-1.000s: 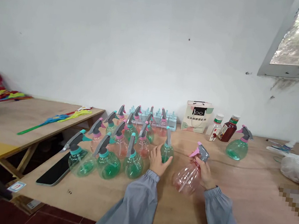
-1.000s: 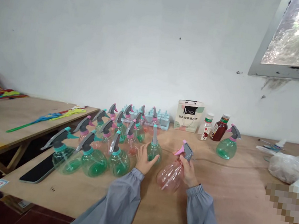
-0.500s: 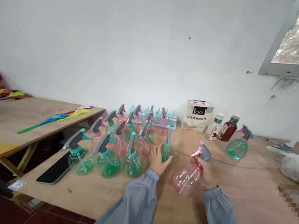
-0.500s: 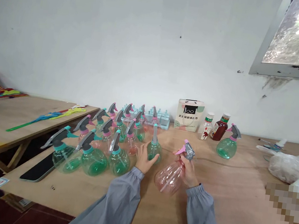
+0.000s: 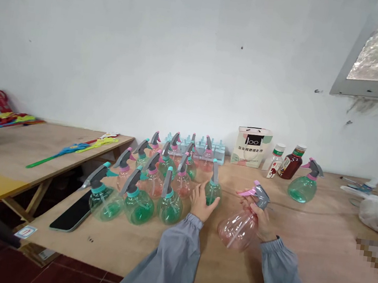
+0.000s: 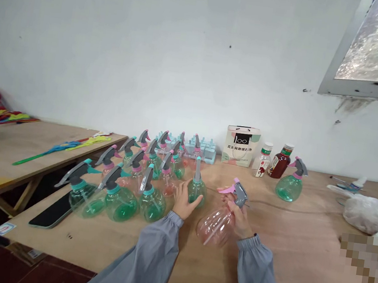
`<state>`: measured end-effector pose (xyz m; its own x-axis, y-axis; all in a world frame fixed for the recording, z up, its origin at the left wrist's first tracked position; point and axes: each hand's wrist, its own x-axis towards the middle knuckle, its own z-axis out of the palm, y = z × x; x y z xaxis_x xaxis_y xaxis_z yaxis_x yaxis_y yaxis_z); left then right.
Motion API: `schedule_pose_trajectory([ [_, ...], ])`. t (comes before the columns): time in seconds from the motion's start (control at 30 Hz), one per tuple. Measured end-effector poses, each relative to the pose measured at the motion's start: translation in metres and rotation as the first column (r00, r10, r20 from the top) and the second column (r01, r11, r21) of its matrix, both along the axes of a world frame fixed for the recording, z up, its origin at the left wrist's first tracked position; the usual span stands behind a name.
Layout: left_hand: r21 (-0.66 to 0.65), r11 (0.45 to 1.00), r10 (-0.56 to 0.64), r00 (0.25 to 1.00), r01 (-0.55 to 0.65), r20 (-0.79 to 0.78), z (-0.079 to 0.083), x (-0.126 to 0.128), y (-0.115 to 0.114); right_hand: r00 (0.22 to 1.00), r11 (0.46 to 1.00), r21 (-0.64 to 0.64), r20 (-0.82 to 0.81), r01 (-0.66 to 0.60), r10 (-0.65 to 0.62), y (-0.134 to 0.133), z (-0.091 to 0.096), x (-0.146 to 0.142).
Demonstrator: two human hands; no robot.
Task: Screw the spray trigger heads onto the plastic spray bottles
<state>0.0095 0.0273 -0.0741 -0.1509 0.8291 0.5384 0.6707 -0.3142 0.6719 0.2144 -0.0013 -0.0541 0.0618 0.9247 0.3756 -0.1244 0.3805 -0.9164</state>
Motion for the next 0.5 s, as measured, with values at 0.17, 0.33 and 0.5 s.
schedule_pose_trajectory([
  [0.17,-0.005,1.0,-0.013,1.0,0.013,0.017,-0.001,0.0,0.0,0.985,0.986,0.043,-0.069,0.159,-0.155,0.002,0.0,-0.001],
  [0.33,-0.016,0.999,-0.034,0.999,0.034,0.035,-0.001,0.0,0.0,0.893,0.884,0.162,0.031,0.438,-0.448,0.01,0.013,0.035],
  [0.5,-0.02,0.999,-0.029,0.999,0.029,0.017,-0.001,0.0,0.001,0.721,0.728,0.175,0.111,0.663,-0.684,0.002,0.026,0.108],
])
